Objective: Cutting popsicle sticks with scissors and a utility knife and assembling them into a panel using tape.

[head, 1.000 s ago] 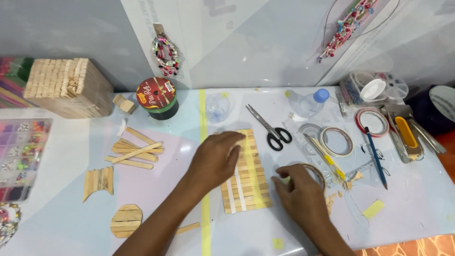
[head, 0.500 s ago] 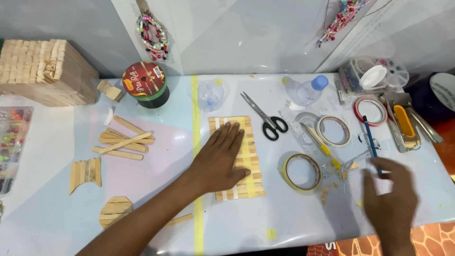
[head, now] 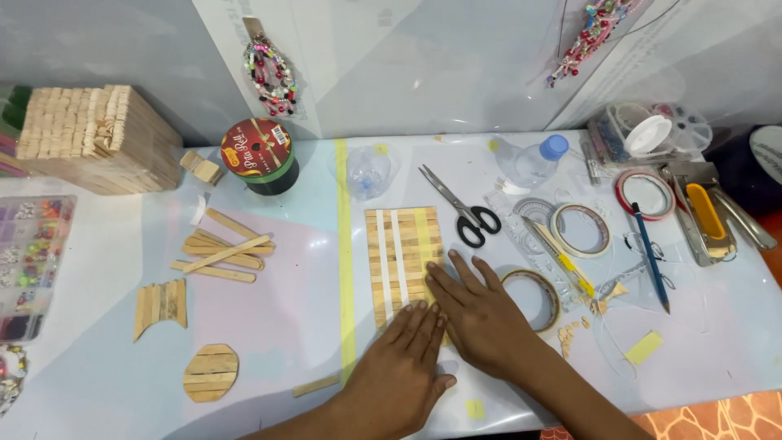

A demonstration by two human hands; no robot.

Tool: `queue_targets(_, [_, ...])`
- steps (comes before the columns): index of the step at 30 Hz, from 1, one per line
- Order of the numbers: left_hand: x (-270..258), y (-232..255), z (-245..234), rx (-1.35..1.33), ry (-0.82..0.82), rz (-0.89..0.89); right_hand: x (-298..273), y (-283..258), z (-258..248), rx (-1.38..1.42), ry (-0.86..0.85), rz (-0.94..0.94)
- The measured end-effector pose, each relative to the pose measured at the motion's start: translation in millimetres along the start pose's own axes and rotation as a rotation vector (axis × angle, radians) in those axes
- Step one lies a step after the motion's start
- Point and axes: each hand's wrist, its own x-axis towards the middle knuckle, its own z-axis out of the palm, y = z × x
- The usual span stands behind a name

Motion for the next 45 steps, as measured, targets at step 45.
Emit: queue_targets(45, [-3, 9, -10, 0.058, -0.156, 0.056, 72, 77, 43, -0.249, -0.131, -0.017])
